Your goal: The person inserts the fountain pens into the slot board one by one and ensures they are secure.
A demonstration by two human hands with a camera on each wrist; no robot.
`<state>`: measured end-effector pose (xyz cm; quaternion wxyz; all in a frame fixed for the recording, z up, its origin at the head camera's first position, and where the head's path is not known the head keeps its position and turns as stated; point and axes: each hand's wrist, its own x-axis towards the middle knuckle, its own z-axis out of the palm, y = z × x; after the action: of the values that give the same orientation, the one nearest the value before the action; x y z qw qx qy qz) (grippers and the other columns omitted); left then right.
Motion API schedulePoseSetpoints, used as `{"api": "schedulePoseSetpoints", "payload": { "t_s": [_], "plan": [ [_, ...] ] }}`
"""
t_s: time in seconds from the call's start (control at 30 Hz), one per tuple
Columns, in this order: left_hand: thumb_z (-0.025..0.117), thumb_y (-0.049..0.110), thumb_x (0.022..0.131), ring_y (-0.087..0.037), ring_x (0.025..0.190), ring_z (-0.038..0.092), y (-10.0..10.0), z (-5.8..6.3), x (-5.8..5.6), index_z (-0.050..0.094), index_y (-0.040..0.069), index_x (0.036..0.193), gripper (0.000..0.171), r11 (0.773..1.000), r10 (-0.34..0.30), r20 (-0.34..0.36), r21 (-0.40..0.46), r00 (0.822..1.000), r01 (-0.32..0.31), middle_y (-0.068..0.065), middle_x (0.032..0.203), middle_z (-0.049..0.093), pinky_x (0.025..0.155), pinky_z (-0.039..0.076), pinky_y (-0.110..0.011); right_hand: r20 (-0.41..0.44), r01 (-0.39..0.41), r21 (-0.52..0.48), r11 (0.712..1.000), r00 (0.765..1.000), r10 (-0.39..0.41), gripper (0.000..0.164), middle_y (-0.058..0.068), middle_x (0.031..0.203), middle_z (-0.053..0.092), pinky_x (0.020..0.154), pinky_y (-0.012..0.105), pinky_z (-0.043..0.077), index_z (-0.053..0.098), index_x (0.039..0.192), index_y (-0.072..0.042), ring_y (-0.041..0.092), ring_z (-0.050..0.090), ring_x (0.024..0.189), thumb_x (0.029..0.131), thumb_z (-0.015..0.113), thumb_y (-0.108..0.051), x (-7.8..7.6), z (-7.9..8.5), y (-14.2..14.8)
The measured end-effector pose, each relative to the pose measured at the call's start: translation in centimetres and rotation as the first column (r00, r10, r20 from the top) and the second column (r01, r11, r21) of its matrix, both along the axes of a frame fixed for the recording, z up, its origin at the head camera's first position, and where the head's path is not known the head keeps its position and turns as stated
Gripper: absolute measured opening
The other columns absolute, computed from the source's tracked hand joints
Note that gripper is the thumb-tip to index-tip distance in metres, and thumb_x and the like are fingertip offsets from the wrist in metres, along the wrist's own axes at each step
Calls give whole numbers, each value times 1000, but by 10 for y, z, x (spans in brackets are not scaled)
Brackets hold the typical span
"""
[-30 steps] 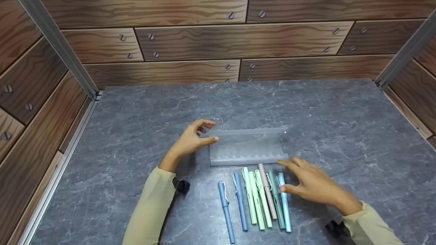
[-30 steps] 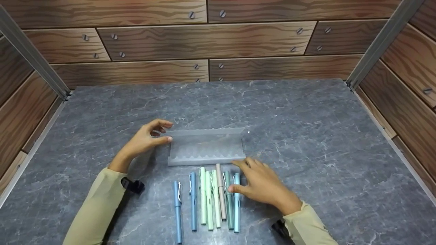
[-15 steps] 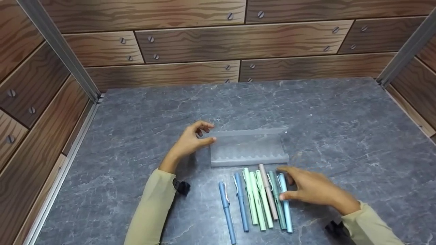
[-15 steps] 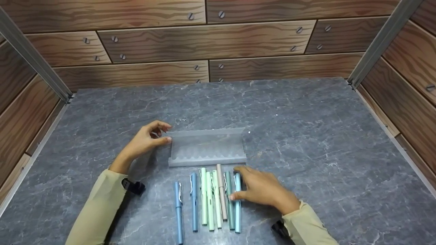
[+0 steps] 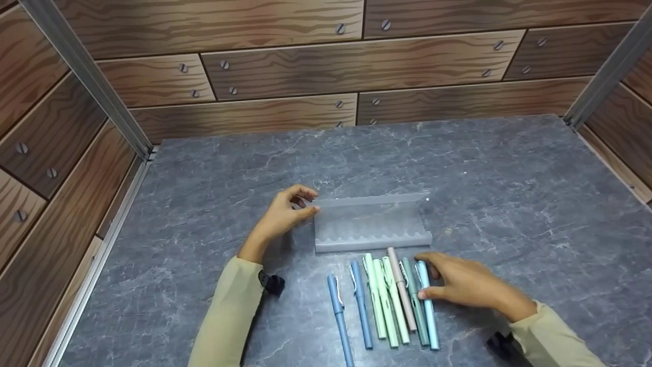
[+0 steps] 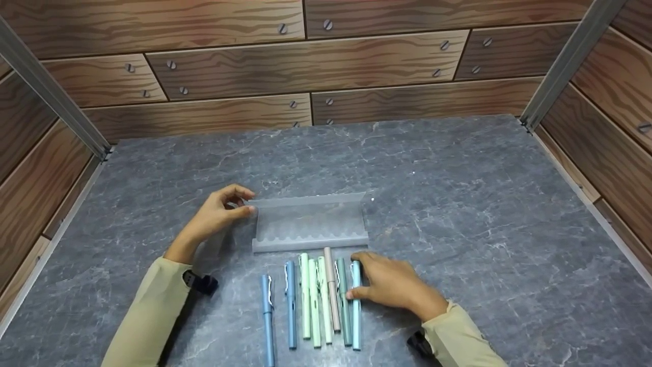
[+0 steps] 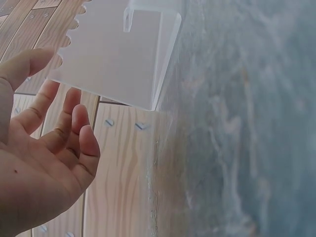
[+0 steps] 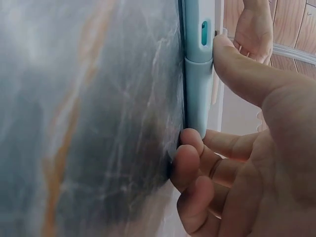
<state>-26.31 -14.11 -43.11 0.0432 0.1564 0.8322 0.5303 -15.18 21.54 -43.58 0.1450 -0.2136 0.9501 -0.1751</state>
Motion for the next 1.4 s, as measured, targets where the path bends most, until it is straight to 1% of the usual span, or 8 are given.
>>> {"api": "schedulePoseSetpoints", "payload": {
  "t_s": [0.07, 0.3, 0.4, 0.6, 0.8, 0.97, 1.2, 1.4],
  "plan": [
    [71, 14, 85, -18, 88, 54, 0, 0, 0, 63, -2, 113, 33, 1000, 4, -4, 5, 1000, -4, -22, 113, 63, 75, 45, -27, 9, -2, -4, 1000, 1000, 2, 89, -5, 90, 55, 62, 31, 43, 46, 138, -7, 10, 48, 73, 75, 65, -67, -1, 0, 0],
    [71, 14, 86, -16, 86, 55, 1, 1, 0, 63, -3, 110, 30, 1000, 14, 22, 24, 1000, -15, -15, 104, 64, 66, 47, -23, 13, 1, -61, 998, 1000, 0, 86, -7, 82, 51, 55, 23, 37, 48, 137, -7, 5, 42, 65, 75, 68, -64, -1, -1, 3],
    [71, 14, 86, -16, 86, 55, 2, 1, 0, 63, -3, 111, 30, 999, 14, 43, 28, 999, -15, -15, 105, 64, 62, 47, -22, 13, 0, -82, 997, 1000, 1, 85, -8, 82, 52, 55, 22, 37, 49, 136, -7, 3, 42, 64, 74, 69, -63, -2, -2, 5],
    [70, 11, 86, -16, 86, 55, 3, 0, -1, 63, -4, 109, 28, 999, 11, 24, 34, 1000, -12, -22, 108, 63, 64, 47, -22, 33, 0, -121, 993, 999, 4, 81, -6, 87, 55, 58, 21, 39, 51, 133, -7, 3, 44, 66, 75, 70, -60, -3, -3, 6],
    [69, 11, 86, -15, 83, 54, 2, 0, 0, 65, -3, 105, 24, 999, 30, 18, 32, 999, -31, -11, 98, 65, 61, 46, -22, 46, -13, -170, 985, 999, 21, 73, -5, 89, 57, 61, 21, 42, 52, 131, -9, 2, 47, 68, 77, 72, -54, -4, -3, 8],
    [68, 11, 88, -16, 80, 53, 1, 0, 0, 65, 1, 99, 16, 999, 31, 19, 40, 999, -32, -8, 92, 63, 57, 45, -25, 77, -18, -219, 976, 996, 35, 68, -4, 90, 57, 60, 21, 43, 51, 131, -8, 1, 48, 68, 79, 74, -47, -5, -3, 8],
    [66, 11, 89, -18, 82, 55, 0, -2, 1, 65, 1, 97, 12, 998, 38, 3, 47, 999, -38, -10, 93, 64, 59, 45, -23, 176, -12, -325, 946, 982, 73, 66, 4, 95, 56, 62, 23, 47, 47, 134, -6, 3, 52, 70, 82, 74, -38, -7, -3, 11],
    [66, 9, 89, -24, 87, 58, 1, 3, 4, 65, -1, 97, 13, 998, 33, -11, 49, 999, -33, -15, 97, 65, 65, 47, -23, 243, 18, -420, 907, 965, 93, 66, 9, 97, 55, 62, 23, 49, 41, 138, -3, 4, 53, 70, 85, 73, -25, -10, -3, 16]
  ]
}}
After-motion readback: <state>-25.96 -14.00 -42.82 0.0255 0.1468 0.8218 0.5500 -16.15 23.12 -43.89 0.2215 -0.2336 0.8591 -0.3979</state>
